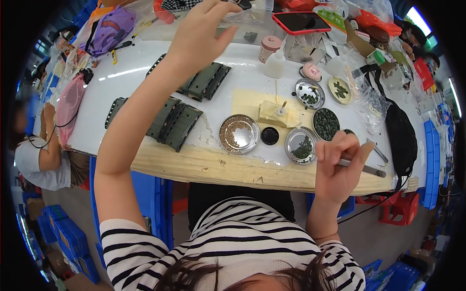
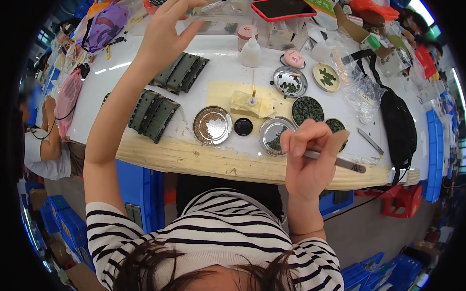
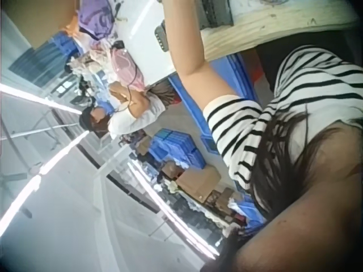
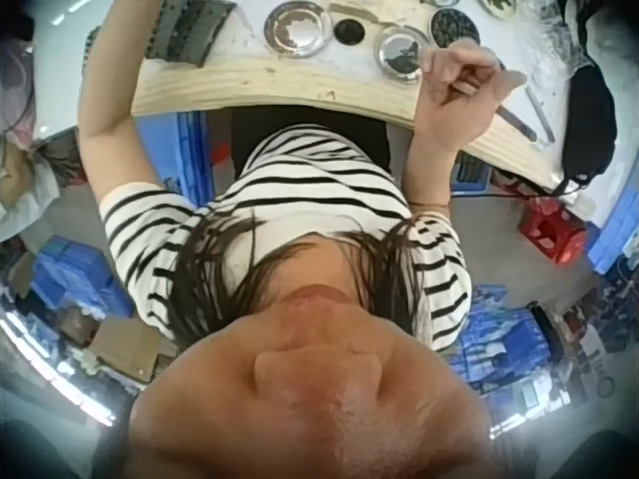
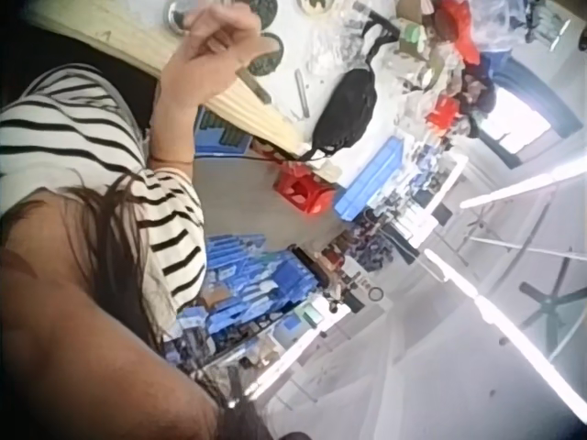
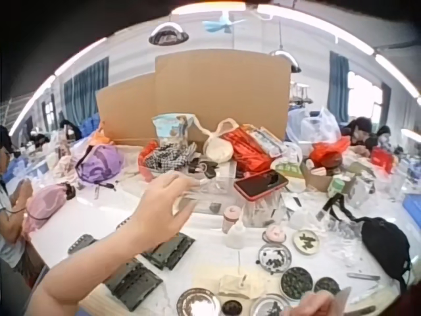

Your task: Applying adhesive to small green plastic toy tank parts using a precision applicator tool at a factory workbench.

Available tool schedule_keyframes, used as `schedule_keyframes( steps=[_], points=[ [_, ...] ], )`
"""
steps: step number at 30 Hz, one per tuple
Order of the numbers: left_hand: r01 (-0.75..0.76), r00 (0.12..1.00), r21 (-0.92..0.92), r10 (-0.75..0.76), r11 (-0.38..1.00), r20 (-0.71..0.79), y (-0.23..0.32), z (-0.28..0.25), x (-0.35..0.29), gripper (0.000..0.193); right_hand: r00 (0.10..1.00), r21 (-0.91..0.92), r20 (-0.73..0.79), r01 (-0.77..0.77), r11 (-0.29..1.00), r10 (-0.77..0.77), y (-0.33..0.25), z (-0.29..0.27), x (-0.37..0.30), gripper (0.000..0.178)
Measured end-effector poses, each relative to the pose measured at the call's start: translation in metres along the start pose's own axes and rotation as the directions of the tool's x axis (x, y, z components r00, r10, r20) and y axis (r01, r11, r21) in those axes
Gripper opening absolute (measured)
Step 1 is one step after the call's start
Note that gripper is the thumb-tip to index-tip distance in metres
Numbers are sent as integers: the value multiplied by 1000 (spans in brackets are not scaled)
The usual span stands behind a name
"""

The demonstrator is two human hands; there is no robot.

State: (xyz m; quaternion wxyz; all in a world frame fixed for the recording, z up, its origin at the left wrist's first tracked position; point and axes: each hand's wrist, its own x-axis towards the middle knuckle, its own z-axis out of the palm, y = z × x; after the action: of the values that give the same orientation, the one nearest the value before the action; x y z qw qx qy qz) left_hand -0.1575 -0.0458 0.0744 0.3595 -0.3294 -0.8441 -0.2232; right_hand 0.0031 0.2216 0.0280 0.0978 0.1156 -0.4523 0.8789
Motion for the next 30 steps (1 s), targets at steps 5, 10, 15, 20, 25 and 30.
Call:
schedule_keyframes(
  steps=[5,10,15,20,25,30],
  points=[
    [-294,956,-108,294,950,-21,177,-21,-75,32,997,377,-75,25,926,3,13,23,34,43],
    [-203,967,-151,174,967,-187,225,33,-107,32,982,288,-178,115,951,-65,16,39,50,38],
    [-305,949,-237,274,922,-152,238,56,-138,32,952,215,-232,252,944,-201,5,25,63,26],
    [-223,959,-204,177,953,-221,218,46,-105,28,943,189,-259,264,946,-212,11,31,58,23],
    [-322,942,-174,297,931,-155,232,55,-132,26,954,266,-199,271,925,-223,4,26,66,25],
    [-188,958,-247,122,951,-259,218,45,-103,27,934,196,-253,306,932,-253,3,29,56,28]
  ],
)
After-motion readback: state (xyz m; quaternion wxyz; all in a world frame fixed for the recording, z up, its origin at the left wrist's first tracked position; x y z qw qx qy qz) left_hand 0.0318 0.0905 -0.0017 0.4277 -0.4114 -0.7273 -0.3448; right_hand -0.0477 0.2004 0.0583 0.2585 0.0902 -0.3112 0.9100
